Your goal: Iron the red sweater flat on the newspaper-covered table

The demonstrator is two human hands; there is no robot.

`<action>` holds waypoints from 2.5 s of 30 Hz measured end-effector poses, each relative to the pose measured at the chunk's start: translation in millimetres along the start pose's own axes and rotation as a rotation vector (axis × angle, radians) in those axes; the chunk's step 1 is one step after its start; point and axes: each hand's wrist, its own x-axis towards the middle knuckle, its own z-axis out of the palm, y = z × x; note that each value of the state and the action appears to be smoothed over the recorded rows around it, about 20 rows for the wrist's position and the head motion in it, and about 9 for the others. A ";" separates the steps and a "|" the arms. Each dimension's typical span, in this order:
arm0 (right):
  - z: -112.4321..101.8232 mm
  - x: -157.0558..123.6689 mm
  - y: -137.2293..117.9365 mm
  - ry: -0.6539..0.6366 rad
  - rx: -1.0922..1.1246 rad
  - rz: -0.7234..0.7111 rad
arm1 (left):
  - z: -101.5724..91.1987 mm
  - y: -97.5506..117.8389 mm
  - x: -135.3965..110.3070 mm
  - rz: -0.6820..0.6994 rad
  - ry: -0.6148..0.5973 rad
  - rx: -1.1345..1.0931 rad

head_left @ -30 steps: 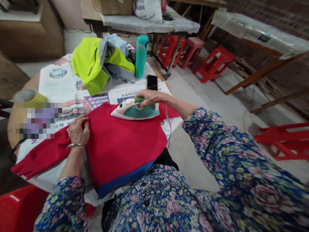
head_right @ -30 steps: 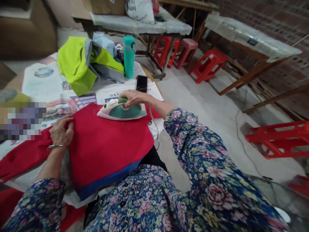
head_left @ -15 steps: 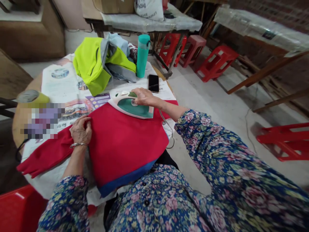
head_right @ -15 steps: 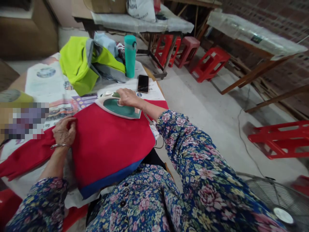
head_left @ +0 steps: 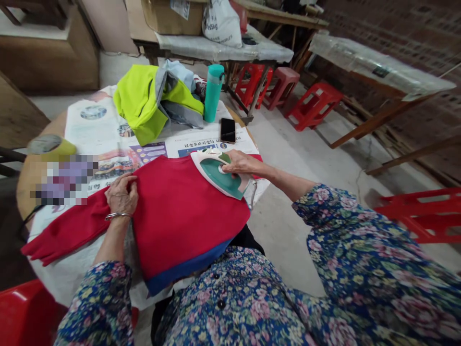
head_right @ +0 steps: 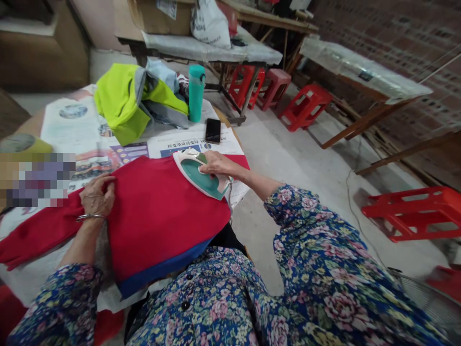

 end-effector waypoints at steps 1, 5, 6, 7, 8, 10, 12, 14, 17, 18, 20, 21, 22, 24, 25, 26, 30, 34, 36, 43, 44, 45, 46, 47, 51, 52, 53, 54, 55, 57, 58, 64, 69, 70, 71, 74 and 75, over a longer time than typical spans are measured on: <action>-1.0 -5.6 1.6 -0.047 -0.056 0.000 | 0.4 -0.1 -0.2 0.000 0.002 -0.001; 0.3 -21.8 5.5 -0.080 -0.207 -0.059 | 0.9 0.6 -1.8 0.009 0.005 -0.013; 1.6 -24.0 5.8 -0.056 -0.206 -0.069 | 0.9 1.0 -2.3 0.010 0.004 -0.014; 3.0 -25.4 5.7 -0.039 -0.210 -0.073 | 1.0 1.4 -2.8 0.009 0.004 -0.014; 4.3 -26.1 5.4 -0.033 -0.217 -0.069 | 1.1 1.7 -3.2 0.006 0.003 -0.014; 5.7 -25.8 4.2 -0.044 -0.223 -0.054 | 1.7 2.0 -4.1 0.000 0.001 -0.017; 5.3 -24.2 2.4 -0.068 -0.212 -0.046 | 2.6 1.6 -4.7 0.000 0.004 -0.026; 3.5 -22.7 0.1 -0.092 -0.202 -0.035 | 3.5 0.7 -5.2 0.002 0.008 -0.029; 0.2 -21.8 -3.2 -0.116 -0.205 -0.002 | 3.8 -0.4 -5.8 0.008 0.010 -0.017; -0.5 -21.7 -4.0 -0.123 -0.194 0.010 | 3.6 -0.6 -5.9 0.011 0.008 -0.011; -0.8 -21.5 -4.9 -0.131 -0.142 0.020 | 2.6 -0.5 -6.2 0.017 0.006 -0.002; -0.3 -21.4 -5.1 -0.132 -0.116 0.017 | 1.9 -0.3 -6.4 0.017 0.004 0.000; 0.6 -21.4 -5.2 -0.129 -0.103 0.009 | 1.2 0.0 -6.5 0.016 0.002 0.002; 3.6 -21.7 -5.4 -0.119 -0.129 -0.017 | -0.2 0.7 -6.6 0.011 -0.007 0.001; 5.5 -22.1 -5.5 -0.114 -0.160 -0.031 | -0.9 1.2 -6.7 0.007 -0.011 -0.001; 7.8 -22.8 -5.5 -0.111 -0.192 -0.042 | -1.5 1.7 -6.7 0.004 -0.015 -0.003; 19.0 -28.6 -5.0 -0.108 -0.214 -0.034 | -2.8 3.7 -7.3 -0.009 -0.015 -0.022; 28.4 -36.0 -7.2 -0.126 -0.132 0.031 | -3.1 3.8 -7.6 -0.001 0.000 -0.026; 29.1 -37.3 -8.4 -0.168 -0.082 0.059 | -2.9 2.8 -7.4 0.003 0.002 -0.016; 16.9 -24.1 10.7 -0.241 0.051 0.044 | -0.3 -2.2 -6.3 0.012 0.020 -0.009; 15.7 -21.9 14.8 -0.240 0.054 0.040 | 0.3 -2.8 -6.2 0.014 0.025 -0.013; 14.9 -20.1 18.4 -0.242 0.056 0.037 | 0.7 -3.4 -6.1 0.017 0.029 -0.017; 14.6 -18.8 21.3 -0.248 0.057 0.033 | 1.1 -4.1 -5.9 0.022 0.033 -0.020; 14.7 -18.0 23.4 -0.252 0.055 0.029 | 1.4 -4.7 -5.7 0.028 0.036 -0.023; 16.9 -17.4 26.1 -0.247 0.045 0.036 | 1.4 -7.2 -4.1 0.046 0.047 -0.033; 17.4 -17.4 26.1 -0.239 0.049 0.043 | 1.3 -7.6 -3.6 0.050 0.045 -0.035; 17.7 -17.3 26.2 -0.232 0.054 0.048 | 1.2 -7.8 -3.2 0.054 0.044 -0.035; 17.9 -17.1 26.4 -0.229 0.056 0.052 | 1.1 -7.9 -2.8 0.056 0.043 -0.034; 18.1 -16.9 26.7 -0.228 0.056 0.053 | 1.1 -7.8 -2.6 0.056 0.045 -0.033; 18.2 -16.5 27.0 -0.234 0.052 0.041 | 1.2 -7.3 -2.3 0.052 0.053 -0.030; 18.4 -16.6 26.7 -0.238 0.049 0.032 | 1.4 -7.0 -2.2 0.050 0.057 -0.030; 22.0 -24.9 17.4 -0.171 0.009 0.015 | 2.7 -7.7 -1.3 0.047 0.049 -0.032; 24.6 -31.8 11.6 -0.128 0.019 -0.006 | 4.0 -10.8 0.3 0.054 0.064 -0.041; 24.8 -32.0 11.5 -0.120 0.025 -0.006 | 4.0 -11.2 0.6 0.057 0.067 -0.044; 24.9 -32.0 11.4 -0.114 0.032 -0.004 | 4.0 -11.5 0.9 0.062 0.069 -0.047; 24.9 -31.1 11.0 -0.099 0.045 0.009 | 3.5 -12.1 1.6 0.071 0.065 -0.055; 24.9 -30.9 10.5 -0.101 0.049 0.015 | 3.4 -12.1 1.8 0.074 0.063 -0.057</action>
